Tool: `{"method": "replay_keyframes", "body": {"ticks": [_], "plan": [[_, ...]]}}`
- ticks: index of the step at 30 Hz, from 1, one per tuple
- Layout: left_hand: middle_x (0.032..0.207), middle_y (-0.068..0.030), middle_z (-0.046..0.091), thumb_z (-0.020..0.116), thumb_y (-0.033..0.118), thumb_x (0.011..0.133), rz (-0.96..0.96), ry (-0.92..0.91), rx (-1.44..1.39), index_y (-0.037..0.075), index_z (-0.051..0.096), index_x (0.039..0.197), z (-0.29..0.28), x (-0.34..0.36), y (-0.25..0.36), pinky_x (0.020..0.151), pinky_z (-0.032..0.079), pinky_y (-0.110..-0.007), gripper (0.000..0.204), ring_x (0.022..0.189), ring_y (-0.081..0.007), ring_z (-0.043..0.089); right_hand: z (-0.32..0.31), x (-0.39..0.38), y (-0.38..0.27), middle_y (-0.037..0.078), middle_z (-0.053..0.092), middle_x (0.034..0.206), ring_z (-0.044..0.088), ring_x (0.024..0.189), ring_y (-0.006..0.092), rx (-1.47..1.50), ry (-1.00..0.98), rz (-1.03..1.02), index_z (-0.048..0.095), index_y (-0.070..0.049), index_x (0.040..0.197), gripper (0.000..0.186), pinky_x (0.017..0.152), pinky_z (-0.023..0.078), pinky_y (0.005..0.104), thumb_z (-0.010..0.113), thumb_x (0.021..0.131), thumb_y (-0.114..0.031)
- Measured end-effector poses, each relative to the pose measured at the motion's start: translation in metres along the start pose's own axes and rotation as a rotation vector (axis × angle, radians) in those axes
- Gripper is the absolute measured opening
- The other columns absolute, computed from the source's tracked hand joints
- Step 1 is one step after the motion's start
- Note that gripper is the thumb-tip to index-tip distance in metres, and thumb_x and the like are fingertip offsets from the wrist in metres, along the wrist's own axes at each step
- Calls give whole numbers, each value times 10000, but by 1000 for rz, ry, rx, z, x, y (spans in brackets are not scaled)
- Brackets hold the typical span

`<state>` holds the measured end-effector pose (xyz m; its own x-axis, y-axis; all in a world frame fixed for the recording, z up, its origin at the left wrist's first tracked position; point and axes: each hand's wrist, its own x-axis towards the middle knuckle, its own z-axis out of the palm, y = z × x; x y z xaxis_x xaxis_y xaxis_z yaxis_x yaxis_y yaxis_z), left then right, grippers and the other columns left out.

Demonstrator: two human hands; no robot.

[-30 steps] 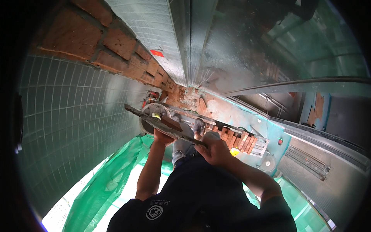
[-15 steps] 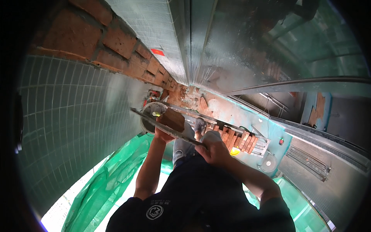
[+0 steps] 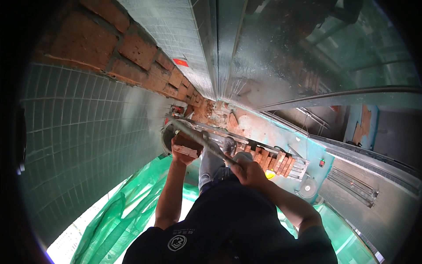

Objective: The person lays bricks against a tiled wall by applying mortar with a trowel, picking up bricks from a stack, and positioning them into a column.

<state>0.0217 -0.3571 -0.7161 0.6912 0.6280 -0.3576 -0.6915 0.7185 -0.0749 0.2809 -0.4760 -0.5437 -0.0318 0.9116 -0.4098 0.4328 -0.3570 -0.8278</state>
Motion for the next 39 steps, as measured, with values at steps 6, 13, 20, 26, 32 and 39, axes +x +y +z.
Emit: {"method": "replay_keyframes", "body": {"ticks": [6,13,20,26,32,39], "plan": [[1303,-69,557,461,591,831,9,203,162,166,551,1282,7,-2,8,991,427,-472,626,1202,-315,515,12,7,34,192,646,753,636,744,390,-337,-116,173,648,-88,945,432,675,488,473,494,921,-491],[1301,-82,549,471,581,846,22,-26,32,155,543,1269,4,1,4,971,435,-469,605,1156,-310,535,1,-3,-21,205,641,786,636,755,376,21,92,-287,664,-82,981,339,656,492,430,555,912,-395],[1210,-69,596,479,621,847,273,181,186,149,515,1288,37,10,-5,952,448,-447,647,1104,-297,559,6,6,22,220,638,792,636,750,373,-141,13,171,667,-51,973,387,652,479,453,488,952,-393],[1198,-67,600,468,564,870,287,244,103,143,540,1261,17,15,-1,947,447,-437,579,1085,-298,564,2,9,-7,181,626,716,625,674,349,-42,-45,-179,656,-20,940,403,593,465,413,548,917,-408],[1457,-78,394,431,643,881,389,54,449,122,306,1461,35,-7,-2,1105,301,-446,789,1308,-296,402,20,0,111,237,644,945,635,818,385,-576,70,-161,507,-151,1304,431,685,497,505,436,957,-398],[1339,-67,488,562,457,885,438,-12,380,79,389,1380,182,-56,-11,1002,412,-406,647,1174,-228,509,9,42,-35,112,658,860,645,832,187,196,-106,-269,587,-26,1124,648,715,494,334,801,706,-472]]}}
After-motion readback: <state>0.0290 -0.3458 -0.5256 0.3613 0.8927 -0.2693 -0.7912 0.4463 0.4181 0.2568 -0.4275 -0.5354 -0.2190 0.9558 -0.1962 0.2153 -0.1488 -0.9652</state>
